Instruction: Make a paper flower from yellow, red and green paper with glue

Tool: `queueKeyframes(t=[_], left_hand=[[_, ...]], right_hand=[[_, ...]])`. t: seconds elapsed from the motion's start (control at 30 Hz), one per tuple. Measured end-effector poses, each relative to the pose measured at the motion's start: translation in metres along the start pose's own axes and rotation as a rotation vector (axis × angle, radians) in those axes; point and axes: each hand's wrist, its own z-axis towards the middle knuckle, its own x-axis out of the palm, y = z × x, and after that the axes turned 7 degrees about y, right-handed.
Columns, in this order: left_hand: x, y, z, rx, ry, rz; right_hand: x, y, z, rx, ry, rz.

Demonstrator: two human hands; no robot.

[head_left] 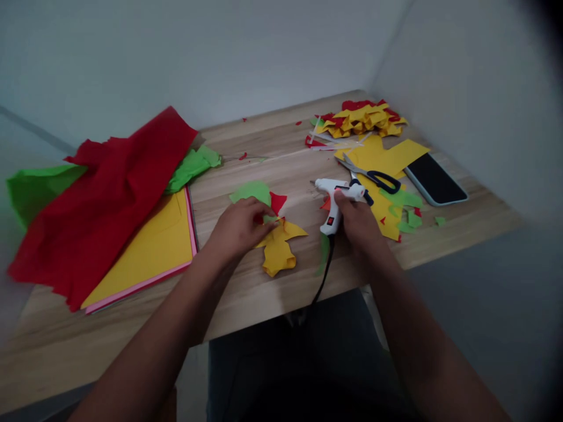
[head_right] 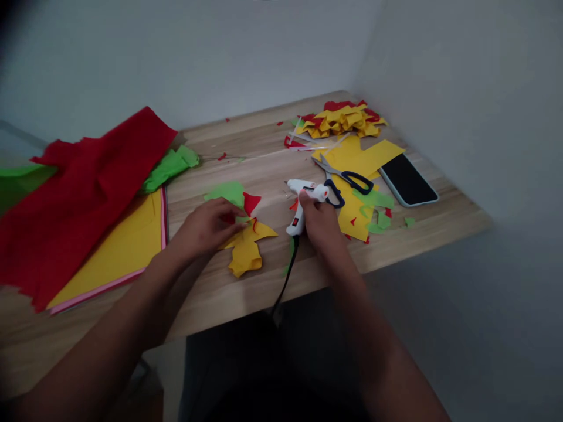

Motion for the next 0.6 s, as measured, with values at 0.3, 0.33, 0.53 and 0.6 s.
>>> queueKeyframes(t=[0.3,0.33,0.53,0.6], left_hand=[[0.003,-0.006,0.019,-0.007,0.060,0.254],[0.004,-0.005,0.019,0.005,0.054,0.240],[0.009,0.001,0.020,0.022,-0.053,0.114],[0.007,0.003,0.019,-0.019,-0.098,0.042]], right_hand=[[-0.010,-0.002,0.003,0.062,0.092,0.031],[-0.010,-0.001,0.001,0.037,0.095,0.014],[-0.003,0.015,-0.013,-0.224,-0.136,-0.326],[0.002,0.024,-0.018,-0.255,-0.202,-0.522]])
